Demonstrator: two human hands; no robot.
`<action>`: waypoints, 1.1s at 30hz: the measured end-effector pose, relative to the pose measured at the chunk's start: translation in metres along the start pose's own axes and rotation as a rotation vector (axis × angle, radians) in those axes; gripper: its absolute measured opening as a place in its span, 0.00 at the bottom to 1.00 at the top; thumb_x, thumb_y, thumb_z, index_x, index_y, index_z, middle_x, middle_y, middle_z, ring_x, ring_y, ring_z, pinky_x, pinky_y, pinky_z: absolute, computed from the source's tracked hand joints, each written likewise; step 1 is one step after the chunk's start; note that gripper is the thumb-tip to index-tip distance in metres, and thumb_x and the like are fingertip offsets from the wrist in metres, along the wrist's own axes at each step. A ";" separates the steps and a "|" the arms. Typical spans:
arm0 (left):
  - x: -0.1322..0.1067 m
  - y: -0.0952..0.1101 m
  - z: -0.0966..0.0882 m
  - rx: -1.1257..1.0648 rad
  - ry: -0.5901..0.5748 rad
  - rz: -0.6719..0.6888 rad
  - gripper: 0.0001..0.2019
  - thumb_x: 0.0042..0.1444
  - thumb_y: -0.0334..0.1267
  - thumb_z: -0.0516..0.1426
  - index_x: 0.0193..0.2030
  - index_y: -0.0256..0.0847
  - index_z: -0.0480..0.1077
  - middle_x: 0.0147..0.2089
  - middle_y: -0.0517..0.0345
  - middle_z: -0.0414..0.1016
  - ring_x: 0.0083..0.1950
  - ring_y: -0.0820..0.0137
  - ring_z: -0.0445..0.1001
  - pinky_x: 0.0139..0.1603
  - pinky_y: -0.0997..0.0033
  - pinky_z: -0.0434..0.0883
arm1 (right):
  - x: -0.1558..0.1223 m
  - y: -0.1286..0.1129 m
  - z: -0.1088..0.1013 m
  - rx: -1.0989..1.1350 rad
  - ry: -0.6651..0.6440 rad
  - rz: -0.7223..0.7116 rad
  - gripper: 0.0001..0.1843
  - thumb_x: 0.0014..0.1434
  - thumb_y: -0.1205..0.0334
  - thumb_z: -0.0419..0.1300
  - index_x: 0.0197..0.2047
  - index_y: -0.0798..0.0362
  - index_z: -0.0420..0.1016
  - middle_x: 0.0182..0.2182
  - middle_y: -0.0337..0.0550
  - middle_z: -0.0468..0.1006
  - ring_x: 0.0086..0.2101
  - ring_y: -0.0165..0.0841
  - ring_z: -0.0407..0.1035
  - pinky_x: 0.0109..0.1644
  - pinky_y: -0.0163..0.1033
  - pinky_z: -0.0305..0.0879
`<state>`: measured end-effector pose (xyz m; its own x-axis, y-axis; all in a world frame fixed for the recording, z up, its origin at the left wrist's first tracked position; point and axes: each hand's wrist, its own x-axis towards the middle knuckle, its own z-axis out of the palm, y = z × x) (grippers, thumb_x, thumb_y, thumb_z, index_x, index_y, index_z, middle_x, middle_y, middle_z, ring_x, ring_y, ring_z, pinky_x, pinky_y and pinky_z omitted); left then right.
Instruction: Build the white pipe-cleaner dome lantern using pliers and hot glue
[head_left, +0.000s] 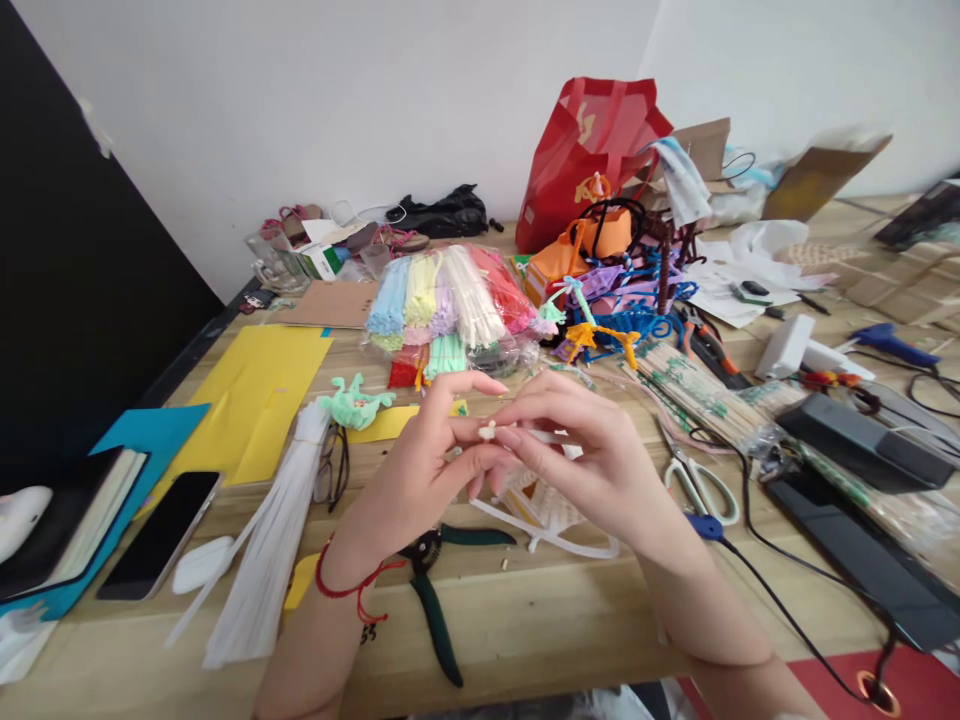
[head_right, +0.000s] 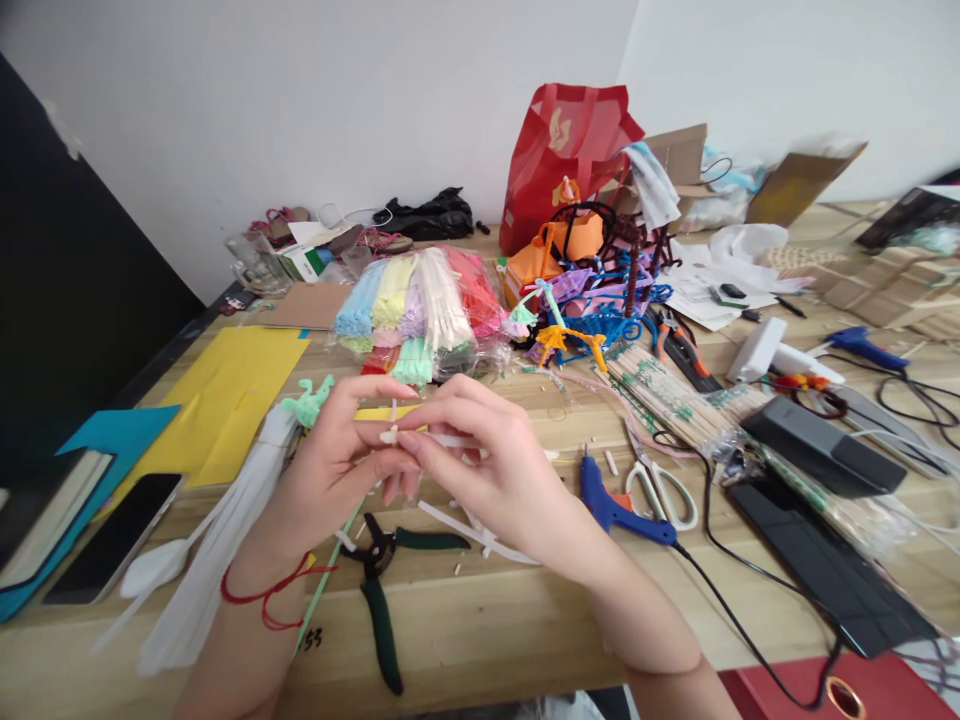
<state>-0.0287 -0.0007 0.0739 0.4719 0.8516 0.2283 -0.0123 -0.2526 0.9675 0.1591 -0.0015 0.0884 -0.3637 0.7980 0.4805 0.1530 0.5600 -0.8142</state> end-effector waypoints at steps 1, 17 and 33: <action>-0.001 0.000 0.001 0.008 0.003 0.016 0.15 0.66 0.40 0.56 0.56 0.50 0.58 0.26 0.66 0.72 0.23 0.74 0.69 0.23 0.75 0.68 | 0.000 0.000 0.001 0.007 0.015 0.001 0.06 0.66 0.62 0.60 0.42 0.51 0.79 0.36 0.43 0.76 0.37 0.31 0.71 0.39 0.37 0.68; -0.001 0.002 0.033 1.036 0.608 0.709 0.21 0.56 0.23 0.63 0.56 0.38 0.71 0.45 0.52 0.82 0.41 0.69 0.81 0.44 0.70 0.77 | -0.008 0.000 0.021 0.119 0.390 0.047 0.04 0.63 0.64 0.63 0.35 0.50 0.75 0.28 0.37 0.77 0.29 0.27 0.68 0.29 0.33 0.63; 0.000 0.002 0.022 0.383 0.519 0.534 0.26 0.57 0.22 0.62 0.59 0.49 0.64 0.41 0.66 0.81 0.40 0.75 0.81 0.46 0.72 0.78 | -0.012 -0.006 0.007 0.021 0.151 -0.041 0.13 0.66 0.65 0.60 0.53 0.46 0.73 0.40 0.41 0.76 0.31 0.26 0.68 0.29 0.30 0.67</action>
<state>-0.0090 -0.0117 0.0737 0.0211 0.6529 0.7571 0.2254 -0.7409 0.6327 0.1559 -0.0161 0.0857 -0.2268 0.8001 0.5553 0.1208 0.5889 -0.7991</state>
